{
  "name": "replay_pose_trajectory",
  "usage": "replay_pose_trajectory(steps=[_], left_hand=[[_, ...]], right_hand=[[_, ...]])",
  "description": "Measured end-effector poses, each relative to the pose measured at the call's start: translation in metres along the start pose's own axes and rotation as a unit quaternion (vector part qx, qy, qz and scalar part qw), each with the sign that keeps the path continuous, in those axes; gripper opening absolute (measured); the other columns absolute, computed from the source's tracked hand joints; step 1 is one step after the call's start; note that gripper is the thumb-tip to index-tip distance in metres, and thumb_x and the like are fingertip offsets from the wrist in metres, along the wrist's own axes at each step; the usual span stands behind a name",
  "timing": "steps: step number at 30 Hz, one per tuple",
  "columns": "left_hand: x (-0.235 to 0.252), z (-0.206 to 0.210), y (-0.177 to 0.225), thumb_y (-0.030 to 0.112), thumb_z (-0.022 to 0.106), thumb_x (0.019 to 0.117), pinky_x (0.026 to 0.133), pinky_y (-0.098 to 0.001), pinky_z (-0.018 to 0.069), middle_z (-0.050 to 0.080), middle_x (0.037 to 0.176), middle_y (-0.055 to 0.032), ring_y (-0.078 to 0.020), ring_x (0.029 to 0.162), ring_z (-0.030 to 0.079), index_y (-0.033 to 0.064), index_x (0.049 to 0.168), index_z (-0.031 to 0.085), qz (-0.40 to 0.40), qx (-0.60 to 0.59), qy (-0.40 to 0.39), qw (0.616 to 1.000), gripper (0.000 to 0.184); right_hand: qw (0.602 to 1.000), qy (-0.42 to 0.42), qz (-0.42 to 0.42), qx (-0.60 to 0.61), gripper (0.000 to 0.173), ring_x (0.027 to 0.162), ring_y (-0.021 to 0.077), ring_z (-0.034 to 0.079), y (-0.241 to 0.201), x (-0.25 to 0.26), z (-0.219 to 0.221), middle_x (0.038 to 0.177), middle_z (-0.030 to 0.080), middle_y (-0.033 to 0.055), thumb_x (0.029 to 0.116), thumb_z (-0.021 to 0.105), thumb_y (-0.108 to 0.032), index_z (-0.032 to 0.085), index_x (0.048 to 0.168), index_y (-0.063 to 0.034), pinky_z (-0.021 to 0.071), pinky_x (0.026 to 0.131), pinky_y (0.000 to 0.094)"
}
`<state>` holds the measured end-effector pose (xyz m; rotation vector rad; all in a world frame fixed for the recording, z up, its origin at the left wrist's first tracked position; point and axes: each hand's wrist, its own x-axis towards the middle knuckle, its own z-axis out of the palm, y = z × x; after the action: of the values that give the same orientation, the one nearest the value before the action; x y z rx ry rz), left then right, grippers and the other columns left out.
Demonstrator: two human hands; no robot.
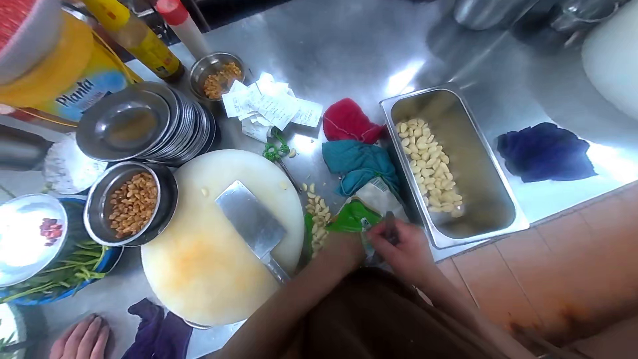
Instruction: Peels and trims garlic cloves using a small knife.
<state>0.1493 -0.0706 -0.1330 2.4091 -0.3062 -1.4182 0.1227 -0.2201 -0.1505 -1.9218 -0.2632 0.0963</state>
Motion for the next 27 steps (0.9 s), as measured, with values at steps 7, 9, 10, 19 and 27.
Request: replay_pose_trajectory(steps=[7, 9, 10, 19, 27], left_hand=[[-0.017, 0.026, -0.038, 0.034, 0.054, 0.1046, 0.081, -0.0600, 0.0560, 0.071, 0.109, -0.0197, -0.0400, 0.098, 0.071, 0.0099, 0.121, 0.071, 0.035, -0.043, 0.192, 0.980, 0.033], [-0.014, 0.035, -0.049, 0.035, 0.052, 0.1058, 0.083, -0.0570, 0.0568, 0.069, 0.115, -0.0195, -0.0383, 0.099, 0.070, 0.0101, 0.124, 0.069, 0.028, -0.064, 0.215, 0.974, 0.035], [-0.013, 0.039, -0.052, 0.036, 0.053, 0.1059, 0.081, -0.0557, 0.0575, 0.070, 0.114, -0.0196, -0.0375, 0.097, 0.071, 0.0087, 0.122, 0.069, 0.034, -0.072, 0.239, 0.968, 0.035], [-0.041, 0.051, -0.080, 0.027, 0.060, 0.1020, 0.073, -0.0389, 0.0585, 0.071, 0.097, -0.0088, -0.0176, 0.079, 0.068, 0.0094, 0.126, 0.067, 0.113, -0.394, 0.223, 0.885, 0.030], [-0.044, 0.070, -0.099, 0.027, 0.031, 0.1084, 0.046, -0.0168, 0.0447, 0.066, 0.086, -0.0072, -0.0079, 0.059, 0.060, 0.0117, 0.122, 0.061, 0.169, -0.831, -0.034, 0.529, 0.036]], right_hand=[[0.999, 0.013, 0.031, -0.024, 0.008, 0.048, -0.0029, 0.052, -0.007, 0.002, -0.002, 0.063, 0.059, -0.0111, 0.0909, 0.065, -0.023, 0.068, 0.086, -0.0167, 0.0457, 0.043, 0.0171], [0.998, 0.015, 0.054, -0.012, 0.007, 0.046, -0.0015, 0.052, -0.010, 0.001, -0.001, 0.062, 0.060, -0.0103, 0.0907, 0.066, -0.022, 0.068, 0.086, -0.0173, 0.0458, 0.040, 0.0186], [0.998, 0.017, 0.068, -0.008, 0.006, 0.046, -0.0005, 0.053, -0.011, 0.000, 0.000, 0.062, 0.060, -0.0098, 0.0903, 0.066, -0.022, 0.068, 0.087, -0.0174, 0.0463, 0.040, 0.0198], [0.990, 0.035, 0.133, 0.003, 0.007, 0.044, 0.0056, 0.052, -0.011, -0.003, -0.003, 0.063, 0.061, -0.0062, 0.0903, 0.067, -0.023, 0.068, 0.089, -0.0158, 0.0467, 0.040, 0.0256], [0.982, 0.037, 0.178, 0.052, 0.009, 0.041, 0.0100, 0.048, -0.005, -0.006, 0.001, 0.060, 0.058, -0.0009, 0.0916, 0.068, -0.023, 0.068, 0.089, -0.0145, 0.0434, 0.039, 0.0270]])
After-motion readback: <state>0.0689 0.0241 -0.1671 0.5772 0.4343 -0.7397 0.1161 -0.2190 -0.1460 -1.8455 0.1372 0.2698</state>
